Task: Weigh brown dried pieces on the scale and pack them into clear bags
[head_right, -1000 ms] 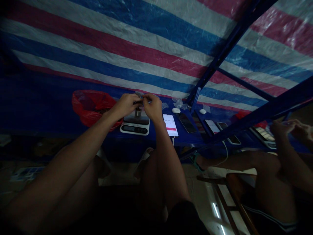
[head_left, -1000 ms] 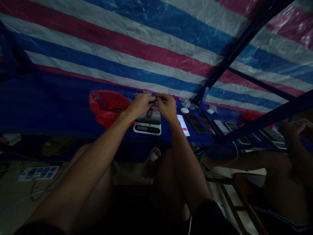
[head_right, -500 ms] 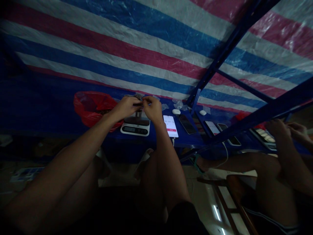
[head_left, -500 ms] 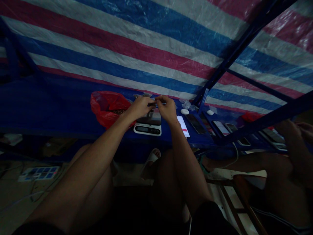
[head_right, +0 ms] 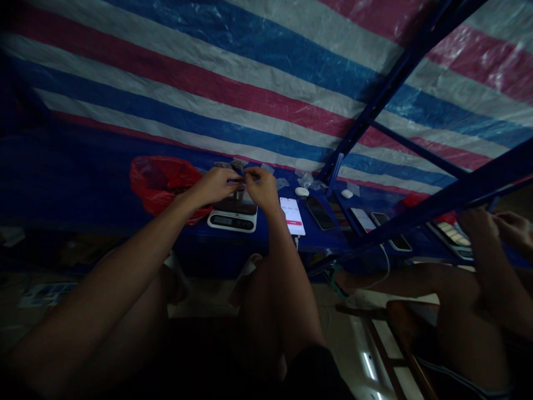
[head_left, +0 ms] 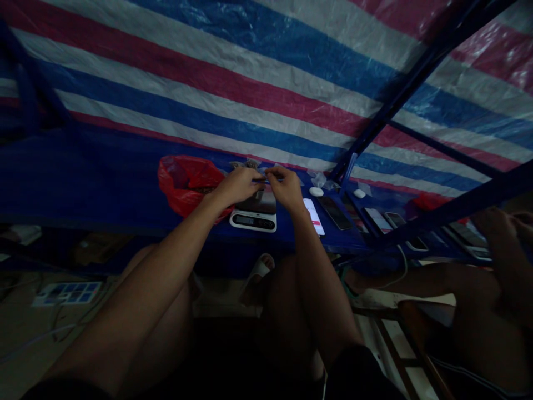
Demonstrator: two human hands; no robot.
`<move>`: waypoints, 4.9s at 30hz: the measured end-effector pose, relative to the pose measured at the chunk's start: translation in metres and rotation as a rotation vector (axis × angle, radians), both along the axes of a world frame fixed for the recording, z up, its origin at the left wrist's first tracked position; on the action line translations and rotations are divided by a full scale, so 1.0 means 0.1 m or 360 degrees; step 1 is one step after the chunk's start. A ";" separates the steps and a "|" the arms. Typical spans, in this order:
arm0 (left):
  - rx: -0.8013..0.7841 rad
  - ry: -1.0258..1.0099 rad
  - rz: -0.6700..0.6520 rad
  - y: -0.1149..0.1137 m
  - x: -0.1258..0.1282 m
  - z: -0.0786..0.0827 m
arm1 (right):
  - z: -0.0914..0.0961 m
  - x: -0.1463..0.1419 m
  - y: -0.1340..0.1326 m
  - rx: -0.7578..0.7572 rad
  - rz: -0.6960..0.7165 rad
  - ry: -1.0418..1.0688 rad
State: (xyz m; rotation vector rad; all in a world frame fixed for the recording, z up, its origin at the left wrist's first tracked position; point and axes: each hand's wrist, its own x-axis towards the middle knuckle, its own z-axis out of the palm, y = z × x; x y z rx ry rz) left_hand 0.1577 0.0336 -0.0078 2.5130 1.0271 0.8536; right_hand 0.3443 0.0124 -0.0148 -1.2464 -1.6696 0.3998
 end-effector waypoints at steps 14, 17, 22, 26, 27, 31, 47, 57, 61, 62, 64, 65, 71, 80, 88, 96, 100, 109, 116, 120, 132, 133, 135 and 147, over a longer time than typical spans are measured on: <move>-0.0001 0.0084 -0.0003 -0.01 -0.06 0.04 | -0.01 0.06 -0.03 -0.0057 0.0035 -0.0070; 0.0017 -0.0067 0.0149 -0.02 -0.17 0.13 | -0.01 0.09 -0.03 -0.0067 0.0041 -0.0043; -0.0156 0.0148 0.0300 -0.08 -0.54 0.29 | -0.01 0.12 -0.05 -0.0096 0.0009 -0.0010; -0.0482 0.0572 0.0316 -0.12 -0.83 0.29 | -0.01 0.12 -0.05 -0.0081 0.0007 -0.0011; -0.0553 0.0639 0.0331 -0.12 -0.87 0.27 | -0.01 0.11 -0.05 -0.0082 0.0008 -0.0014; -0.0803 0.0797 0.0346 -0.12 -0.93 0.17 | -0.02 0.07 -0.04 -0.0104 0.0011 -0.0027; -0.0699 0.0705 0.0474 -0.17 -0.92 0.18 | -0.01 0.03 -0.05 -0.0183 0.0040 -0.0064; -0.0454 0.0273 0.0284 -0.17 -0.87 0.36 | 0.00 0.02 -0.05 -0.0177 0.0009 -0.0038; -0.0256 -0.0035 0.0198 -0.19 -0.62 0.37 | -0.01 0.00 -0.04 -0.0143 0.0014 -0.0021; -0.0200 -0.0083 0.0183 -0.19 -0.54 0.36 | -0.01 0.00 -0.04 -0.0133 0.0019 -0.0024; -0.0112 -0.0142 0.0138 -0.18 -0.37 0.33 | -0.01 0.01 -0.04 -0.0122 0.0021 -0.0027; -0.0079 -0.0156 0.0107 -0.16 -0.30 0.31 | -0.01 0.01 -0.04 -0.0122 0.0021 -0.0031; 0.0082 -0.0009 -0.0027 -0.04 -0.01 0.17 | -0.01 0.07 -0.05 -0.0149 0.0031 -0.0042; 0.0067 0.0045 -0.0033 0.03 0.01 0.08 | -0.01 0.07 -0.06 -0.0171 0.0024 -0.0069; 0.0036 0.0006 -0.0019 -0.02 -0.01 0.10 | -0.01 0.09 -0.06 -0.0144 0.0023 -0.0070; -0.0251 -0.0718 0.0093 -0.07 -0.04 0.18 | 0.03 0.06 -0.05 -0.0095 0.0068 0.0206; -0.0665 -0.1391 -0.0024 -0.10 0.02 0.25 | 0.07 -0.02 -0.06 -0.0168 0.0359 0.0469; -0.0832 -0.1603 -0.0095 -0.15 -0.04 0.30 | 0.03 -0.07 -0.02 -0.0171 0.0448 0.0627; -0.0275 -0.0534 0.0458 0.09 -0.36 0.10 | -0.01 0.15 -0.03 -0.0101 0.0087 0.0058; -0.0136 -0.0122 0.0598 0.11 -0.45 0.06 | -0.01 0.18 -0.07 -0.0097 0.0063 -0.0195; -0.0424 0.0521 0.1288 0.17 -0.71 -0.03 | 0.02 0.05 -0.07 -0.0094 0.0039 -0.0228; -0.0464 0.0528 0.1306 0.19 -0.73 -0.03 | 0.03 0.05 -0.06 -0.0092 0.0042 -0.0229; -0.0523 0.0505 0.1332 0.21 -0.77 -0.01 | 0.03 0.04 -0.06 -0.0090 0.0040 -0.0244; -0.0546 0.0264 0.1341 0.50 -0.97 -0.18 | 0.04 0.05 -0.05 -0.0143 0.0079 -0.0323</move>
